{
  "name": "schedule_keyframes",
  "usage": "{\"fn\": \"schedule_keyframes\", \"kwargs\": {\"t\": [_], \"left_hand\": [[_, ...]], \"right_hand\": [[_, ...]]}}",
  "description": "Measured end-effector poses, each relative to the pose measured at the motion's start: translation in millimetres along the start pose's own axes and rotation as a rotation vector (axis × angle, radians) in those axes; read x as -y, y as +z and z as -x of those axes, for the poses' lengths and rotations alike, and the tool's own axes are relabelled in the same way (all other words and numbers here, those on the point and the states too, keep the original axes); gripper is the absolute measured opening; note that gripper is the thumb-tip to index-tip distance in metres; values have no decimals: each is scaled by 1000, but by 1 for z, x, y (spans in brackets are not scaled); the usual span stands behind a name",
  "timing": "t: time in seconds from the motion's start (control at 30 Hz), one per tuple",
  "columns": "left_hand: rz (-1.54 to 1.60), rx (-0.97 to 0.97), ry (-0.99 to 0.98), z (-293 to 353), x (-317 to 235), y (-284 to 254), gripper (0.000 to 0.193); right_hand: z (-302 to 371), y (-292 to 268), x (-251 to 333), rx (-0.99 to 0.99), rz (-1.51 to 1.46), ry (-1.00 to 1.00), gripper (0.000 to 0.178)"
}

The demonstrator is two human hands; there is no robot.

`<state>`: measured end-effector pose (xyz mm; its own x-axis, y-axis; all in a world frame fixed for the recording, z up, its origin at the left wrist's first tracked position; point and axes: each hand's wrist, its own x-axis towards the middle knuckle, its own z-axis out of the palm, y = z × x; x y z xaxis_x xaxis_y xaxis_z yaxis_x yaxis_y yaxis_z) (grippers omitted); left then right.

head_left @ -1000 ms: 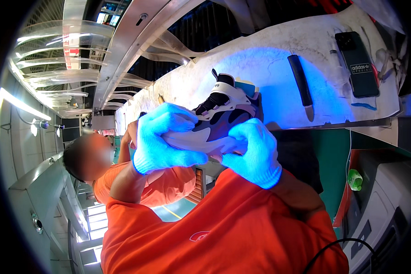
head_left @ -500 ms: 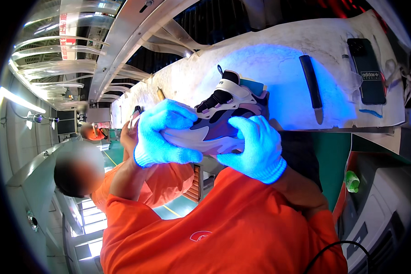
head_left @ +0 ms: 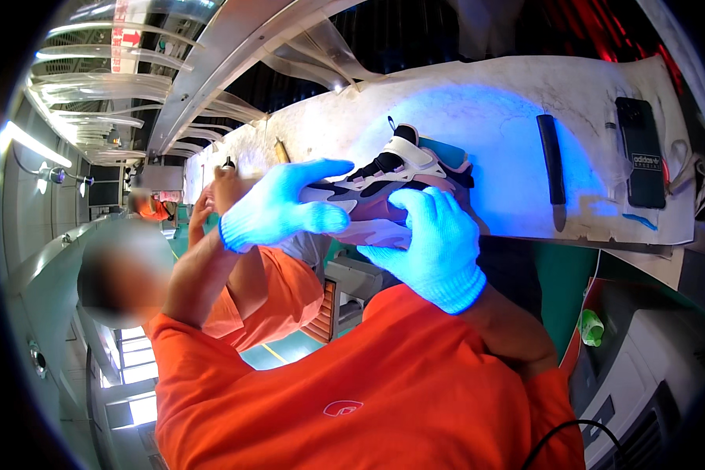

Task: The person assembles a sneaker by hand in a factory setting. They pick up a shoe upper and a sole, align them, and press them together. The person then uses a handheld tool to apply pressure to the sole and inspects the shoe by turning it over and checking the seams.

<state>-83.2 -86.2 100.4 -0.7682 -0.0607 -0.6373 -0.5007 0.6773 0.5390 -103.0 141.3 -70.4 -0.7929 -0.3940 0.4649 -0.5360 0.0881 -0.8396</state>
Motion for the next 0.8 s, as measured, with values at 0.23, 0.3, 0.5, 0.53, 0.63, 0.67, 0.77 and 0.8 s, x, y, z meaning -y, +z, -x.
{"fn": "schedule_keyframes", "kwargs": {"t": [0.23,0.3,0.5,0.53,0.63,0.67,0.77,0.8], "left_hand": [[-439,75,-111,-17,-24,3,106],[-492,60,-117,-20,-31,7,100],[-404,-85,-135,-18,-25,18,79],[-436,-100,-163,-11,-32,18,75],[-279,-128,-52,15,-53,10,77],[-195,-117,56,28,-66,6,80],[-531,-268,487,39,-54,22,78],[-502,-290,476,35,-49,24,78]], "right_hand": [[2,10,-1,-1,28,-10,67],[3,11,-1,3,39,-4,66],[2,8,5,-22,24,-29,66],[2,8,6,-45,-1,-48,67],[8,2,7,-119,-150,3,71],[15,3,6,-148,-231,83,72],[27,0,9,-149,-289,111,74],[27,-3,8,-145,-266,79,72]]}}
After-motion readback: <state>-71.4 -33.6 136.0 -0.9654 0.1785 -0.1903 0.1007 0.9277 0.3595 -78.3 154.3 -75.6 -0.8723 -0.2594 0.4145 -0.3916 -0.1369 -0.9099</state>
